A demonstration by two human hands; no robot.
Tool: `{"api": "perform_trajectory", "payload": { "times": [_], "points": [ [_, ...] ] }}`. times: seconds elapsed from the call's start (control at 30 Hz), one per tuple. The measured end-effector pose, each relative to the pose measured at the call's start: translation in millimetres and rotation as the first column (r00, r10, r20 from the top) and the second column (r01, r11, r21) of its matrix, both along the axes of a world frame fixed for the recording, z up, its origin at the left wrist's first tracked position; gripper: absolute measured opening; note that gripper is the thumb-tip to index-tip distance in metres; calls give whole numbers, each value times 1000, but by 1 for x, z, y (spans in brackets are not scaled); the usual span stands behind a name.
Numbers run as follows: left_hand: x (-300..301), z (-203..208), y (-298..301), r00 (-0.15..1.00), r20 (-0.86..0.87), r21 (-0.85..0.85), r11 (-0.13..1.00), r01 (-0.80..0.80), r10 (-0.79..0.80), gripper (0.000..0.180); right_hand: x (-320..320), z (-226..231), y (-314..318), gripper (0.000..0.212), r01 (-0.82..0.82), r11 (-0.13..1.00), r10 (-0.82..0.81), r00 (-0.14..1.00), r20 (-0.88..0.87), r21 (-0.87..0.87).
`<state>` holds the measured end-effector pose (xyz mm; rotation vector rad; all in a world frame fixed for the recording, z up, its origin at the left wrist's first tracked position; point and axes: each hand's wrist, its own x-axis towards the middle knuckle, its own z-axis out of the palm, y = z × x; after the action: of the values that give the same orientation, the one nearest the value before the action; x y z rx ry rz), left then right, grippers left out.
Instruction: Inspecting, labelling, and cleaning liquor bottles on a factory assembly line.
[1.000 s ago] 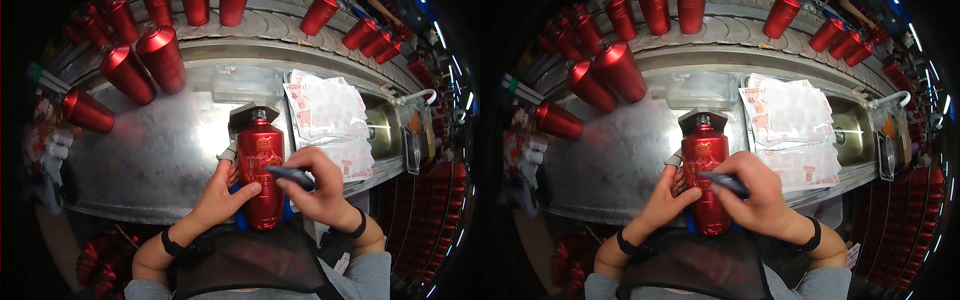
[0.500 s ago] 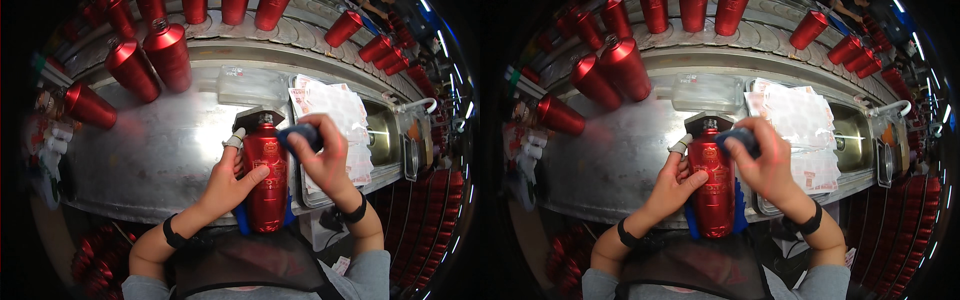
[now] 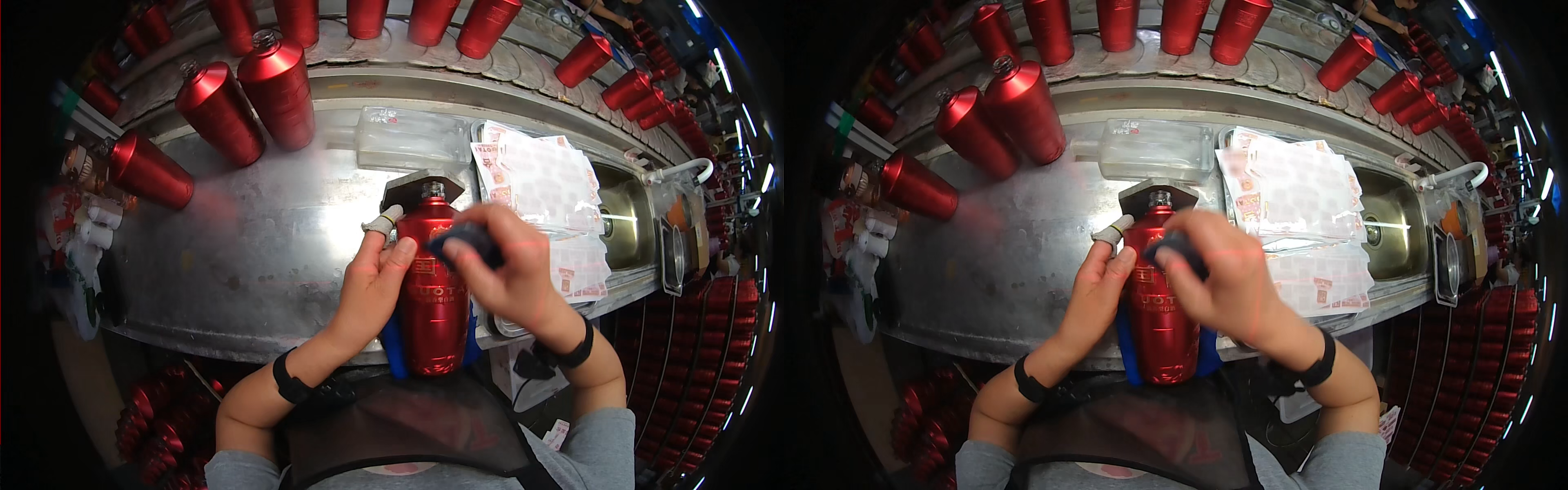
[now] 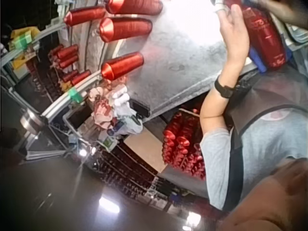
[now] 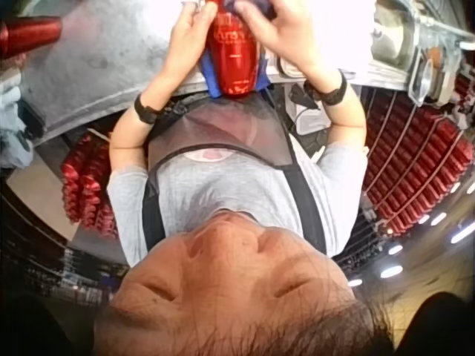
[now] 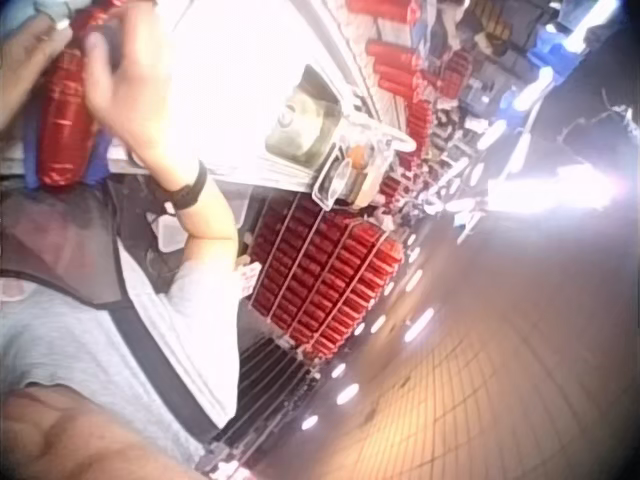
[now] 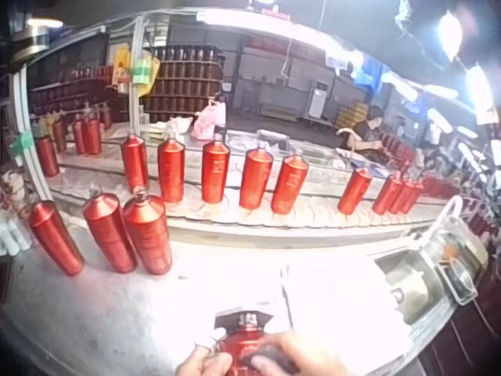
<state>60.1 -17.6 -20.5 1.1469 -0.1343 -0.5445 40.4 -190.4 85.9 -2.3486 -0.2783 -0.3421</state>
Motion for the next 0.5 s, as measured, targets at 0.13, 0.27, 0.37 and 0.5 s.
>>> {"api": "perform_trajectory", "payload": {
  "times": [0.13,0.27,0.37,0.5],
  "points": [
    [-4,4,7,998,-51,-17,999,31,-32,59,18,2,-12,18,67,998,-65,988,142,-4],
    [-11,8,4,998,-44,-154,987,45,-52,68,6,-1,-4,18,10,999,-9,1000,21,-33],
    [-8,5,7,995,-53,-132,989,72,-80,72,18,-1,-13,20,101,987,-64,959,275,-123],
    [-5,5,20,983,-105,-155,979,134,-152,71,-25,1,-12,26,-250,928,314,924,220,-276]
  ]
}}
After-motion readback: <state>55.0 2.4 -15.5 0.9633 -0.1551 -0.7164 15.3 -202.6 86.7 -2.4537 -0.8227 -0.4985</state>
